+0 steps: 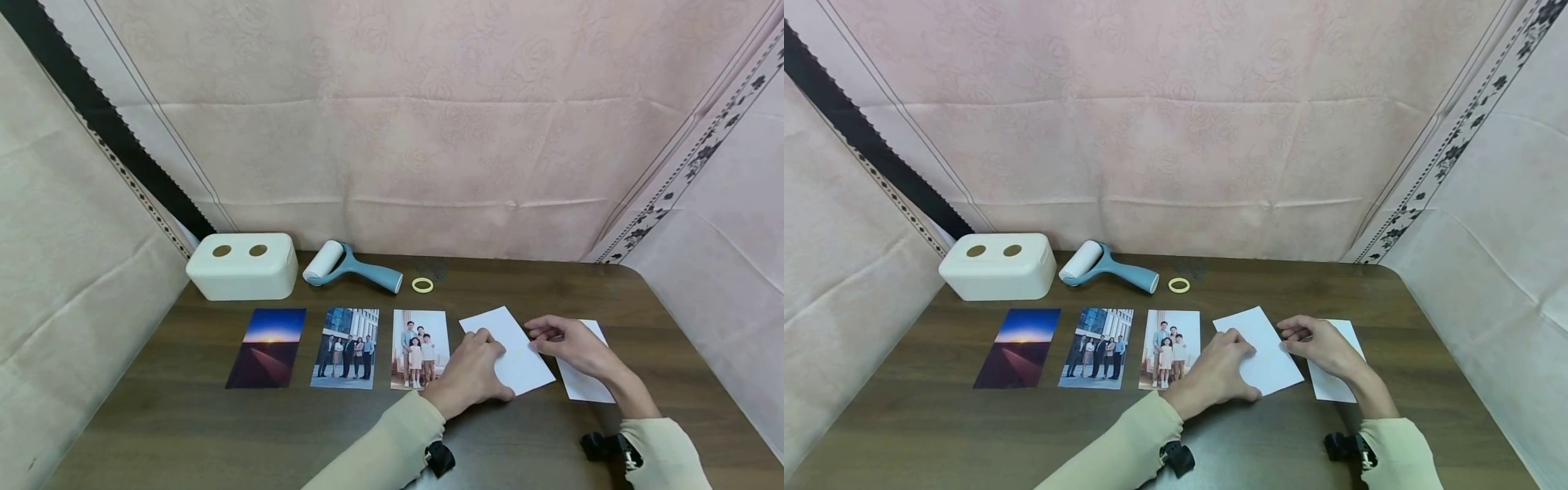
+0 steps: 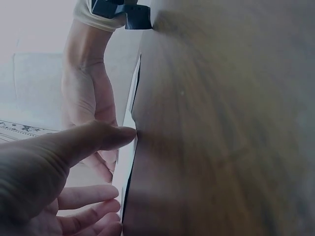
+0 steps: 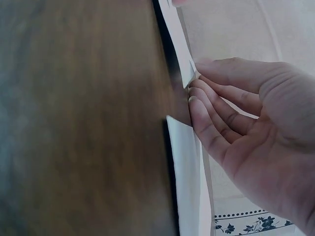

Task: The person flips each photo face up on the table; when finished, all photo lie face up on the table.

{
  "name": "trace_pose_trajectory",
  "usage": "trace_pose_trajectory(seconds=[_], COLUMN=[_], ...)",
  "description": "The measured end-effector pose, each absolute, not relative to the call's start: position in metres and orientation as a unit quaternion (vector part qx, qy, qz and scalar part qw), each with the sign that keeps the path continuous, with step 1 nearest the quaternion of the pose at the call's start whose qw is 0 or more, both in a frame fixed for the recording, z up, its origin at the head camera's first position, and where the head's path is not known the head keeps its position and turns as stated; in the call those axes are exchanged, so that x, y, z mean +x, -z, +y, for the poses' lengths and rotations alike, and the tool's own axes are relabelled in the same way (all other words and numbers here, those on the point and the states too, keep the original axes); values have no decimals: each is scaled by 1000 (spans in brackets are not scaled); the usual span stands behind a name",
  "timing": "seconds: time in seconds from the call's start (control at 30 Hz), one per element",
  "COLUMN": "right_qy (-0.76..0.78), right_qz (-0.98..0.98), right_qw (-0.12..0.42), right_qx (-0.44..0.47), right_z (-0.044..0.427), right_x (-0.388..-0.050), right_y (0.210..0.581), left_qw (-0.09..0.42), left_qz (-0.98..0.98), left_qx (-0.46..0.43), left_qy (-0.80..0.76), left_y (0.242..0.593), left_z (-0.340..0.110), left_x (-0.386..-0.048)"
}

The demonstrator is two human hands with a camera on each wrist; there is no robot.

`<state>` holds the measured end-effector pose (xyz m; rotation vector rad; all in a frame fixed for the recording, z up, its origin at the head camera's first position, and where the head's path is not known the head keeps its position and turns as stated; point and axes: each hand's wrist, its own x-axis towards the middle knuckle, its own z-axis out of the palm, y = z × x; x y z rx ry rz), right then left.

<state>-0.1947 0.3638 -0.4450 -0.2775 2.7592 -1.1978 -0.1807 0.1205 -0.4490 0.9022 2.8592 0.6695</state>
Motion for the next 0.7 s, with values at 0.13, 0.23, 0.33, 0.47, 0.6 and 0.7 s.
trace_pose_trajectory(seconds=[0.13, 0.23, 0.33, 0.47, 0.6, 0.7], right_qy=[398, 396, 393, 394, 407, 411], right_qz=[910, 910, 911, 908, 900, 897], right_qw=[66, 68, 67, 64, 70, 83], right_qx=[-96, -102, -109, -125, -137, -141], right_z=[364, 365, 366, 367, 369, 371], right_x=[-194, -194, -193, -192, -192, -192], right_y=[444, 444, 443, 444, 442, 441], left_qw=[31, 26, 20, 16, 11, 11], left_qz=[931, 933, 934, 934, 931, 929], left_qx=[293, 294, 296, 298, 300, 301], left_qy=[-214, -206, -198, -199, -208, -217], left_y=[449, 449, 449, 450, 451, 452], left_z=[121, 121, 122, 121, 121, 121], left_x=[-181, -180, -179, -179, -181, -182])
